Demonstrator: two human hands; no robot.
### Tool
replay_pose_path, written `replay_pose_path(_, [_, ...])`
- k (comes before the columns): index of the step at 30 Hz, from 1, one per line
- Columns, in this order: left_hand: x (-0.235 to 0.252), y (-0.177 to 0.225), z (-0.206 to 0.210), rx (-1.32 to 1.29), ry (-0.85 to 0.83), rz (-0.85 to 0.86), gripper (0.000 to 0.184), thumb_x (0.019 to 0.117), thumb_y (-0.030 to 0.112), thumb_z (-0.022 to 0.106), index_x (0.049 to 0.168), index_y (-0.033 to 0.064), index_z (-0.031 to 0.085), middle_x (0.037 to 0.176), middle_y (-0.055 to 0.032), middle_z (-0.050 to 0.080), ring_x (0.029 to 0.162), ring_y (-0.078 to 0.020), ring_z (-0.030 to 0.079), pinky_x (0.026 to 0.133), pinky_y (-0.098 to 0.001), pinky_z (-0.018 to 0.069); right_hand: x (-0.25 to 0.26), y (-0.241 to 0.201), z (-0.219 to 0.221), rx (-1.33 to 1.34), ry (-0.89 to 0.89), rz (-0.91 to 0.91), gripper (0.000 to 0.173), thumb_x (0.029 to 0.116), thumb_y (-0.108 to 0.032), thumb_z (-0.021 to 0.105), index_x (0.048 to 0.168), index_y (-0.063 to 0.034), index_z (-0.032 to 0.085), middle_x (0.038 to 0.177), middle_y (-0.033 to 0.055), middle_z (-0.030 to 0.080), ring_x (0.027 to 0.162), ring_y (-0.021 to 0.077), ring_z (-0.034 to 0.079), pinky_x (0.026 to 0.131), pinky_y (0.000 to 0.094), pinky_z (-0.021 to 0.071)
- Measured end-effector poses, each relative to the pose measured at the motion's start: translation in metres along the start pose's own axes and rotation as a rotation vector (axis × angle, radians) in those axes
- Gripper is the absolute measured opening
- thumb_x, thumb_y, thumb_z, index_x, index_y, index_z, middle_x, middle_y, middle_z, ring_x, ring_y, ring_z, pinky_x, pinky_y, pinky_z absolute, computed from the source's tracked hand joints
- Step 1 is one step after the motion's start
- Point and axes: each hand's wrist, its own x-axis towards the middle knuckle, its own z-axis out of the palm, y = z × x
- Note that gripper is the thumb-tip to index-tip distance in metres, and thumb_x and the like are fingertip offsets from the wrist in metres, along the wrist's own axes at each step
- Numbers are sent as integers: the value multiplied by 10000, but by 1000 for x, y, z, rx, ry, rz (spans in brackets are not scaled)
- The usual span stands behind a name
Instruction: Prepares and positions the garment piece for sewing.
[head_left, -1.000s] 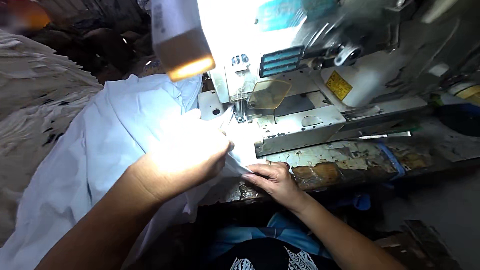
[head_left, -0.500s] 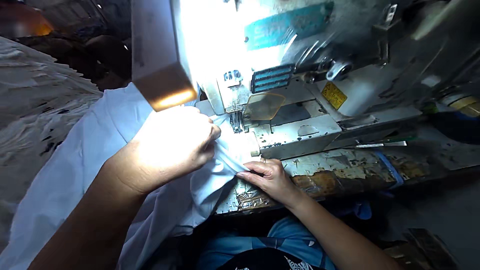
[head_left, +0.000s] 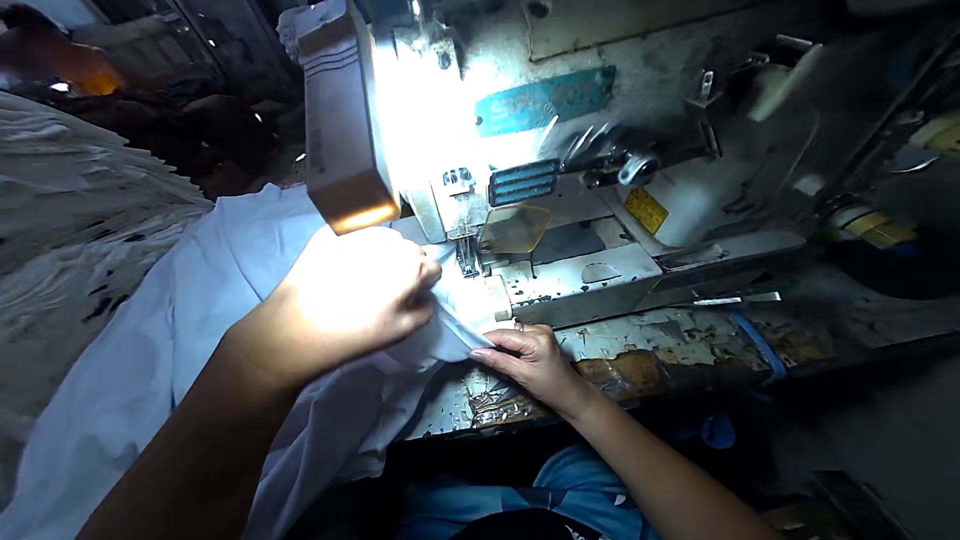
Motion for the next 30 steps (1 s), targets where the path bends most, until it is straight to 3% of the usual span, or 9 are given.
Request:
replay_pose_path(5, [-1, 5, -4, 6, 0, 9, 257, 842, 348, 624, 644, 188, 587, 578, 13, 499, 573, -178, 529, 653, -430, 355, 1, -2, 0, -3, 7, 5, 190, 943, -197, 712, 914, -29, 794, 823, 49, 756, 733, 1, 671, 724, 164, 542])
replay_pose_path(11, [-1, 3, -7, 28, 34, 8, 231, 843, 307, 635, 668, 159, 606, 581, -9, 508, 582, -201, 530, 667, -443, 344, 2, -4, -1, 8, 8, 28, 195, 950, -203, 711, 915, -29, 791, 811, 37, 745, 696, -22, 644, 686, 148, 529])
replay_pose_path(20, [-13, 10, -13, -8, 64, 4, 282, 924, 318, 522, 691, 181, 601, 601, 15, 501, 616, -177, 512, 688, -421, 342, 6, -7, -1, 28, 23, -29, 186, 949, -179, 711, 908, -13, 785, 846, 50, 753, 758, -20, 661, 731, 140, 534])
replay_pose_path(27, [-19, 15, -17, -46, 110, -21, 273, 908, 322, 561, 682, 171, 584, 607, 8, 471, 622, -183, 502, 711, -431, 331, 8, -7, 1, 38, 44, -54, 184, 948, -162, 710, 888, -2, 778, 840, 58, 755, 790, -2, 685, 759, 157, 549])
replay_pose_path(30, [-29, 31, 4, -86, 216, -15, 300, 900, 403, 608, 714, 169, 638, 682, 12, 543, 726, -204, 545, 735, -439, 371, -1, -19, 2, 46, 68, 2, 182, 941, -144, 692, 866, 6, 762, 814, 44, 734, 731, -24, 649, 702, 134, 534])
